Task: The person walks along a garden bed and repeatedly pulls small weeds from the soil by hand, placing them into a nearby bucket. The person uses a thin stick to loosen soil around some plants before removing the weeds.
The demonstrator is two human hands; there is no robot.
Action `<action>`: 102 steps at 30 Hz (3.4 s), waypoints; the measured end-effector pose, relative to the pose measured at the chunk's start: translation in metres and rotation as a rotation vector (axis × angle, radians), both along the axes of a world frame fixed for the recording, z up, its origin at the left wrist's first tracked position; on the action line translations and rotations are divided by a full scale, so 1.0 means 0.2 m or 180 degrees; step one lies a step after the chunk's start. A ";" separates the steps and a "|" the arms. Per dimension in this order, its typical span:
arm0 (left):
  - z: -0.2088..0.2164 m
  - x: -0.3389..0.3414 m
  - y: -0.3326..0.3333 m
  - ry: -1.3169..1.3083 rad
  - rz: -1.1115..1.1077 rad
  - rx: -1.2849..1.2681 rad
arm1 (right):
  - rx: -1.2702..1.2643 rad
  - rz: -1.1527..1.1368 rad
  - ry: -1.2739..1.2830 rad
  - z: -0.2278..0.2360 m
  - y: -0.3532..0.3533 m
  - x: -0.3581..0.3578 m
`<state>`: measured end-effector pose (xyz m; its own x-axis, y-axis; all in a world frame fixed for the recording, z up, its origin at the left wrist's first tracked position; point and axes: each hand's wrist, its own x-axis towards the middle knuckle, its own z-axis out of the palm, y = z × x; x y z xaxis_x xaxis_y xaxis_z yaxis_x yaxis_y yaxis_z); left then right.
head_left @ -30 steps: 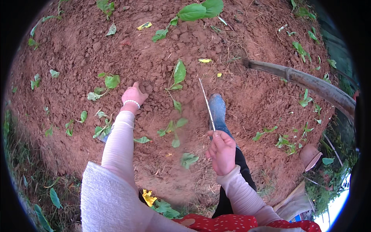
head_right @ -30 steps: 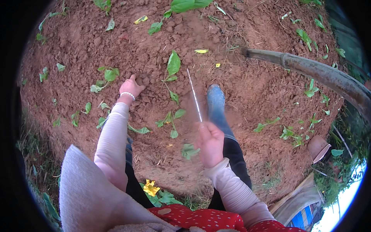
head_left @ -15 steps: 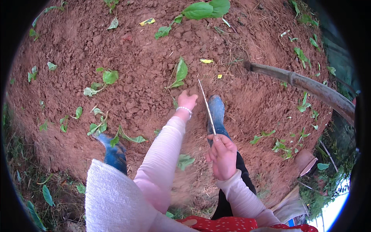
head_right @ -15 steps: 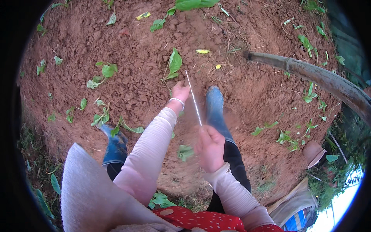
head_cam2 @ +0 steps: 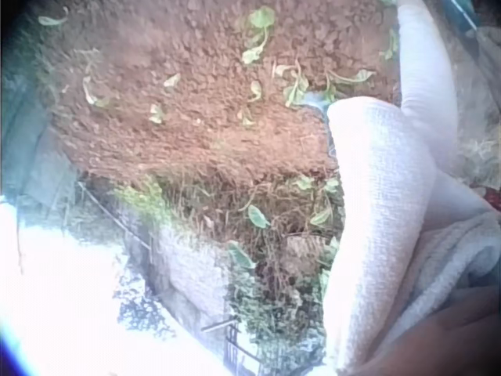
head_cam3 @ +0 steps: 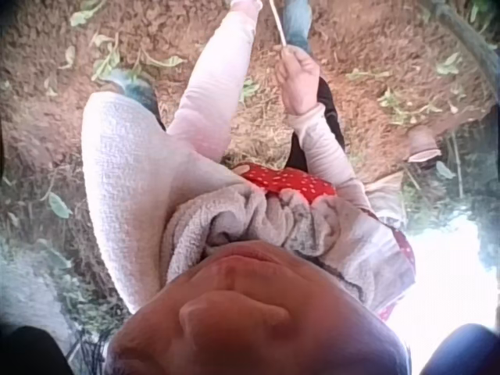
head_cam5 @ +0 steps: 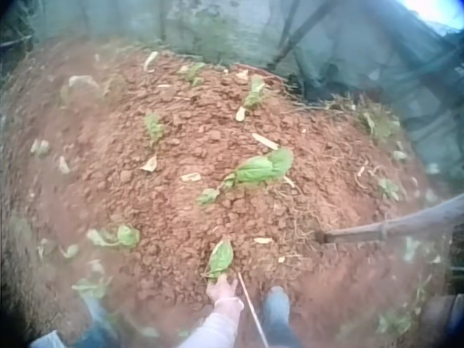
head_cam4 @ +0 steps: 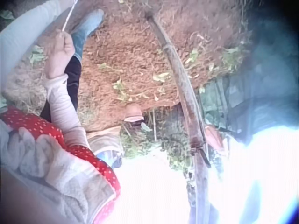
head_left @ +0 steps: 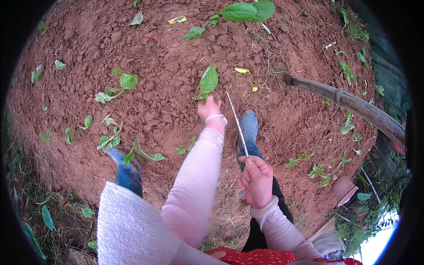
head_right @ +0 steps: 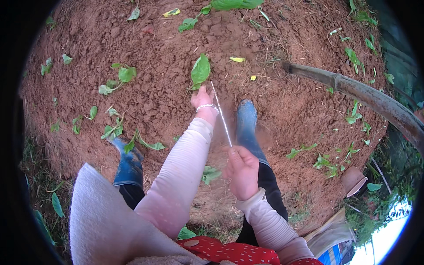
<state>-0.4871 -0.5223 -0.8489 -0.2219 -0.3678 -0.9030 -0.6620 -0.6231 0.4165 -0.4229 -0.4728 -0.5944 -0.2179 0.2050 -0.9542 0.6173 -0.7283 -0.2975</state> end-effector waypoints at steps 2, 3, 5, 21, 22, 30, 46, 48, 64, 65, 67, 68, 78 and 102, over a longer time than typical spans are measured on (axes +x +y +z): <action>0.00 -0.01 -0.02 -0.0068 0.0194 -0.0085 | -0.0002 -0.0019 -0.0013 0.00 -0.01 0.00; 0.00 -0.01 -0.02 -0.0100 0.0304 -0.0096 | 0.0001 -0.0039 -0.0022 0.00 -0.01 0.00; 0.01 -0.03 -0.01 -0.0082 0.0512 -0.0175 | -0.0020 -0.0057 -0.0009 0.00 -0.01 0.00; 0.03 -0.08 -0.10 -0.0309 0.0270 -0.0806 | -0.0005 0.0081 0.0008 -0.01 -0.02 -0.01; 0.03 -0.08 -0.09 -0.0405 0.0123 -0.0863 | -0.0016 0.0083 0.0012 -0.01 -0.02 -0.02; 0.09 0.00 -0.17 -0.0269 -0.0609 -0.0899 | -0.0019 0.0078 0.0031 -0.01 -0.05 -0.01; 0.15 0.31 -0.71 0.0044 -0.3126 -0.1207 | 0.0078 -0.0200 0.0004 -0.03 -0.16 -0.02; 0.24 0.22 -0.66 0.0045 -0.3721 -0.1268 | 0.0092 -0.0156 0.0001 -0.05 -0.17 -0.02; 0.17 0.22 -0.45 -0.0926 -0.4240 -0.1275 | -0.0008 -0.0065 0.0000 -0.04 -0.17 0.00; 0.15 0.21 -0.43 -0.1054 -0.4348 -0.1253 | -0.0001 -0.0069 0.0009 -0.05 -0.17 -0.01; 0.13 0.15 -0.40 -0.1316 -0.4552 -0.1211 | 0.0004 -0.0077 0.0014 -0.04 -0.16 -0.02; 0.12 0.15 -0.39 -0.1268 -0.4392 -0.1216 | 0.0002 -0.0074 0.0017 -0.03 -0.16 -0.02; 0.19 0.14 -0.79 0.0197 -0.3106 -0.1219 | 0.0038 0.0282 0.0043 -0.04 -0.30 -0.03; 0.29 -0.29 -1.82 0.0147 -0.5360 -0.4110 | 0.0018 0.0680 0.0058 -0.13 -0.58 -0.05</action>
